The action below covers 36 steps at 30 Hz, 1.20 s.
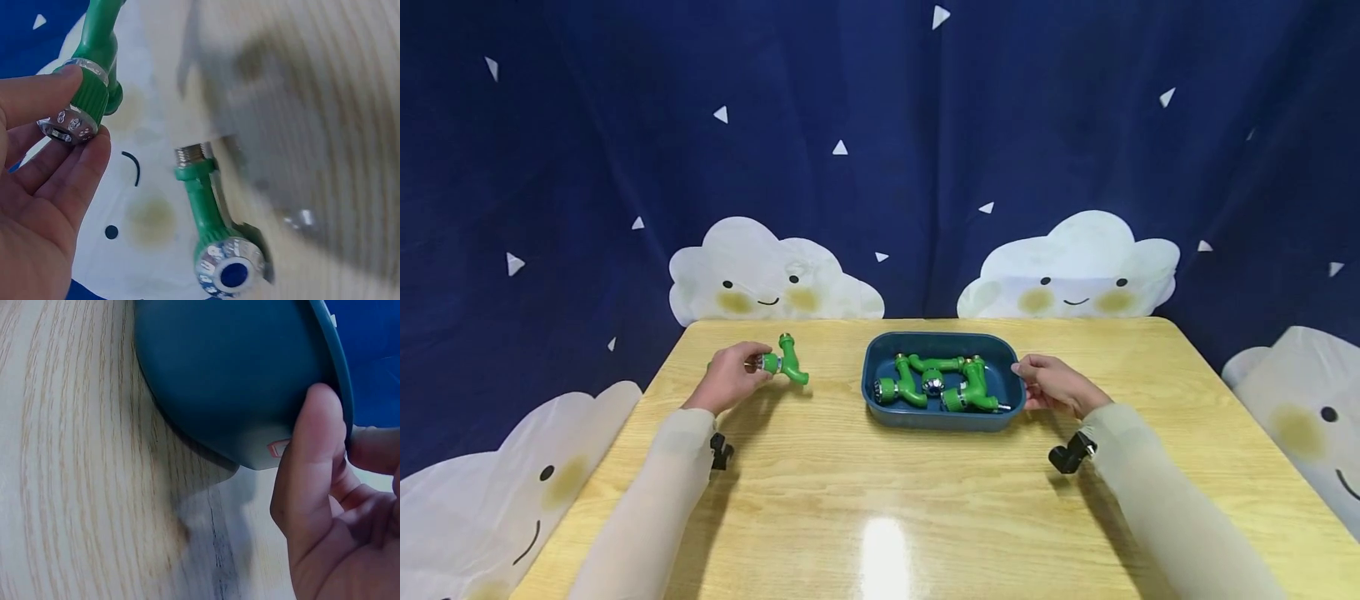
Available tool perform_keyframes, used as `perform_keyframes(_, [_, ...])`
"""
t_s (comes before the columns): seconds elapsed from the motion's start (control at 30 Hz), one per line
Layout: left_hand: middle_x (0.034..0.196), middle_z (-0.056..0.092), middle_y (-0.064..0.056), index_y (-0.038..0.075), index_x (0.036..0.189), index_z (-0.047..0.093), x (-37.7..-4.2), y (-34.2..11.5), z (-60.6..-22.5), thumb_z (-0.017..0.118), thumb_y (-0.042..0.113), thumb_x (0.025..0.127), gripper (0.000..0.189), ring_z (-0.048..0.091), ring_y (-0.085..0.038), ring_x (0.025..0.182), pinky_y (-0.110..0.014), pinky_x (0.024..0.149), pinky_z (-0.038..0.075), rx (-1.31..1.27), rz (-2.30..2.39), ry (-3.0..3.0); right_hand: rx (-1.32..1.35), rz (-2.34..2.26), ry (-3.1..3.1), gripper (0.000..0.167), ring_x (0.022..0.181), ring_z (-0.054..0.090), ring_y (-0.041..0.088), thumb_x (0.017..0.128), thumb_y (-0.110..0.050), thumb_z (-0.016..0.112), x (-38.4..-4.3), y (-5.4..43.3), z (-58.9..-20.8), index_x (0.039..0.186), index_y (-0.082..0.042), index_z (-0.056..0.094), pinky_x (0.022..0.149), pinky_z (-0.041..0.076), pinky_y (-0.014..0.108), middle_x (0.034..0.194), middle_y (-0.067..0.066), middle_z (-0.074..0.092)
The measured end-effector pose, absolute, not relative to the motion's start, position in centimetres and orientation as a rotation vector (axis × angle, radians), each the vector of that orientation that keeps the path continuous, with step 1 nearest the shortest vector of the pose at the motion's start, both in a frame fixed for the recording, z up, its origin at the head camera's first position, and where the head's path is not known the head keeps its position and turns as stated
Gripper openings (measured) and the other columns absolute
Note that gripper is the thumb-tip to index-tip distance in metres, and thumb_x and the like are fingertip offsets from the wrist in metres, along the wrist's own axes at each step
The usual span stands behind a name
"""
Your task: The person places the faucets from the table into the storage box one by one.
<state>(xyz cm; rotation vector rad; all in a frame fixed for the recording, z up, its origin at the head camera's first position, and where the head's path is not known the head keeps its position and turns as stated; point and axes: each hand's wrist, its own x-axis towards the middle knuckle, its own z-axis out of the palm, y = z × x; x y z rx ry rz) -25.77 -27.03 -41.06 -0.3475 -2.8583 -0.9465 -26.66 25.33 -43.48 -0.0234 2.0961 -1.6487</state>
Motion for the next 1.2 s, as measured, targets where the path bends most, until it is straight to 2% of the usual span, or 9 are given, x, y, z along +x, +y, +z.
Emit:
perform_keyframes(0.23, [0.117, 0.067, -0.021, -0.003, 0.129, 0.061, -25.7, -25.9, -39.5, 0.070, 0.007, 0.089, 0.043, 0.067, -0.035, 0.106, -0.045, 0.094, 0.057, -0.362, -1.013, -2.804, -0.025, -1.637, 2.088, 0.023, 0.060, 0.056, 0.007, 0.108, -0.023, 0.040, -27.0, 25.4, -43.2, 0.090, -0.009, 0.046, 0.061, 0.057, 0.022, 0.071, -0.003, 0.051])
perform_keyframes(0.5, [0.116, 0.067, -0.019, -0.003, 0.127, 0.062, -25.6, -23.5, -37.3, 0.071, 0.005, 0.088, 0.040, 0.067, -0.032, 0.104, -0.043, 0.096, 0.056, -0.457, -1.046, -2.732, -0.030, -1.663, 2.056, 0.023, 0.060, 0.058, 0.007, 0.107, -0.024, 0.043, -27.0, 25.3, -42.7, 0.091, -0.008, 0.046, 0.059, 0.056, 0.022, 0.071, -0.003, 0.055])
perform_keyframes(1.2, [0.117, 0.068, -0.018, -0.002, 0.125, 0.064, -25.0, -19.6, -36.6, 0.072, 0.002, 0.087, 0.039, 0.069, -0.031, 0.104, -0.042, 0.096, 0.056, -0.609, -1.106, -2.679, -0.025, -1.640, 2.070, 0.022, 0.061, 0.057, 0.008, 0.107, -0.024, 0.043, -26.8, 25.4, -43.1, 0.094, -0.007, 0.047, 0.060, 0.056, 0.023, 0.072, -0.003, 0.054])
